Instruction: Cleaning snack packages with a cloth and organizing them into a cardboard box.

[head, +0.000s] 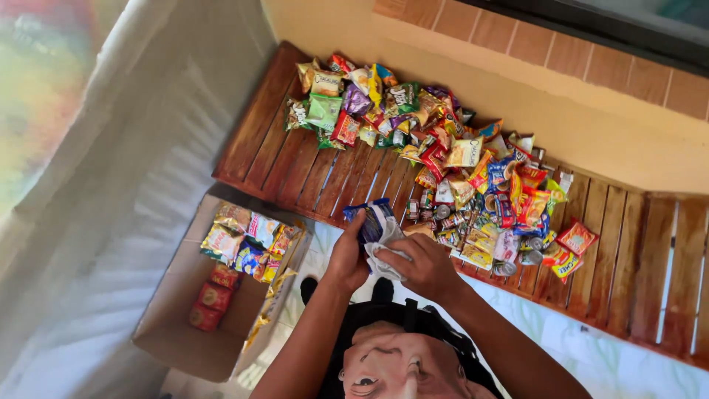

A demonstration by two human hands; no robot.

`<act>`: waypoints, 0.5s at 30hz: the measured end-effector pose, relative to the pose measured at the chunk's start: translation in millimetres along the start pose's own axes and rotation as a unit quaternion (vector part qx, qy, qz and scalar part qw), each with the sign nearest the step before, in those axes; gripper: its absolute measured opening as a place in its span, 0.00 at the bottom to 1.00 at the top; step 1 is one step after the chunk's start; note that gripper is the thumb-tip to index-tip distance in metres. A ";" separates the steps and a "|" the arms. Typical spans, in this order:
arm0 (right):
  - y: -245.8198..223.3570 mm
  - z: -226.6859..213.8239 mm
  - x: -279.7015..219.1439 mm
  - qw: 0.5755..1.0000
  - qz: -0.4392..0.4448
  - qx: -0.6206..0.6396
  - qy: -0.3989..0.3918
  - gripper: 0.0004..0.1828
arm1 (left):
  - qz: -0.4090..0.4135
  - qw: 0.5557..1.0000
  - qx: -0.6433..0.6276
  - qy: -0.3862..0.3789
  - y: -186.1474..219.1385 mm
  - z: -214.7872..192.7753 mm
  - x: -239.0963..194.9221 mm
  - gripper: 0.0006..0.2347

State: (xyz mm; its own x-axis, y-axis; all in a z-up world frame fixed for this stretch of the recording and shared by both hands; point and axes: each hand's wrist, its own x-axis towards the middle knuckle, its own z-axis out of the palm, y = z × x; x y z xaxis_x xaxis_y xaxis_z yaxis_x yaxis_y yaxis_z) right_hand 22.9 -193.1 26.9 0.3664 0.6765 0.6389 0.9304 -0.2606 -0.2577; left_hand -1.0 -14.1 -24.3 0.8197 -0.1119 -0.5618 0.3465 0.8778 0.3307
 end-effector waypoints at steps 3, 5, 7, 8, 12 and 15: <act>-4.4 2.3 -1.2 0.999 -0.006 0.025 -0.035 0.30 | 0.036 0.999 -0.017 0.010 -10.0 -15.4 7.7 0.19; -1.2 7.4 -1.7 0.997 0.005 0.046 -0.063 0.31 | 0.066 0.997 -0.003 0.032 -8.2 -17.0 3.3 0.19; 2.6 8.6 5.0 0.994 0.016 0.066 -0.090 0.31 | 0.097 0.994 0.011 0.053 -2.8 -23.0 7.8 0.19; 0.8 6.0 8.8 0.976 0.096 0.137 -0.138 0.29 | 0.117 0.992 0.018 0.053 -2.8 -30.0 10.5 0.20; 7.5 6.7 28.6 0.906 0.284 0.255 -0.182 0.25 | 0.141 0.988 0.045 0.048 32.0 -24.2 -10.6 0.20; 7.2 -4.4 71.1 0.903 0.274 0.319 -0.090 0.31 | 0.159 0.974 0.157 -0.026 38.5 -26.3 -18.5 0.17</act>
State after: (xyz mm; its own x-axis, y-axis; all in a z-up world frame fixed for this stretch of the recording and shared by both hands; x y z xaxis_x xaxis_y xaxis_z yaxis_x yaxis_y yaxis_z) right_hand 55.6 -149.9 73.7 0.7101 0.6817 0.1759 0.3952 -0.1791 -0.9010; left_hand -14.7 34.0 -21.2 0.9278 0.1125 -0.3558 0.1861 0.6869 0.7025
